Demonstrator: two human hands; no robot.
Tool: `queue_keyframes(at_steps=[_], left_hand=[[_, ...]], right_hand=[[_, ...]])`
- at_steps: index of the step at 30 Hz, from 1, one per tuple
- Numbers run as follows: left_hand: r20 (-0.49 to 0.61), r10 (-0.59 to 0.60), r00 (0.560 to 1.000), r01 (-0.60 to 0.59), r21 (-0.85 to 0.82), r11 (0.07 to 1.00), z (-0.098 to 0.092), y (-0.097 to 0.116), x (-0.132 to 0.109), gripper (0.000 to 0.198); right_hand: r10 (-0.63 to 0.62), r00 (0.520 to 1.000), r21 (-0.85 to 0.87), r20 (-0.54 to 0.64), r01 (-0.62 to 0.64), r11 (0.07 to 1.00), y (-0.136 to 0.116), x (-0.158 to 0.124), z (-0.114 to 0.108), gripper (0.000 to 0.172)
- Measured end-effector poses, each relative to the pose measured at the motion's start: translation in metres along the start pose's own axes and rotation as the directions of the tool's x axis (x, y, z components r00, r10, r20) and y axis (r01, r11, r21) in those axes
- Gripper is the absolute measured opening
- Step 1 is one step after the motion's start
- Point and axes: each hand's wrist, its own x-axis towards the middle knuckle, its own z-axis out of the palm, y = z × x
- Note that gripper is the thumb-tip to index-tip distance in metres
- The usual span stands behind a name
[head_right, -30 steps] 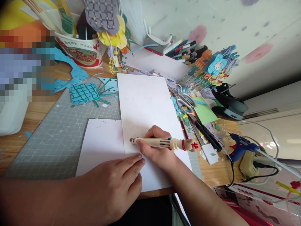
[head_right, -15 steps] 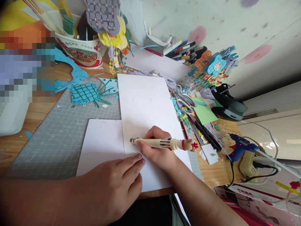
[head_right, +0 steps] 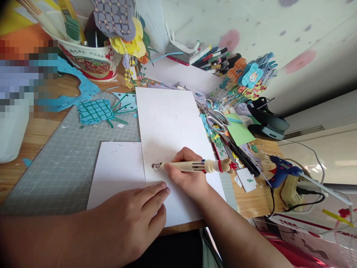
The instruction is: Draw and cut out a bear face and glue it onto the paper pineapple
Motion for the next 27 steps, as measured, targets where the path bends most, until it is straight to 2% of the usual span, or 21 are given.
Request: queue_keyframes(at_steps=[8,27], left_hand=[[0.000,0.008,1.000,-0.008,-0.009,1.000,-0.0001,-0.0007,0.0004,0.020],[-0.014,-0.003,1.000,0.003,0.018,1.000,-0.0006,0.0000,0.0014,0.020]], right_hand=[[-0.011,1.000,-0.098,0.016,0.013,0.995,-0.0032,-0.0006,0.0006,0.023],[-0.029,0.999,-0.079,0.040,0.033,0.996,-0.0010,-0.0001,0.0011,0.024]])
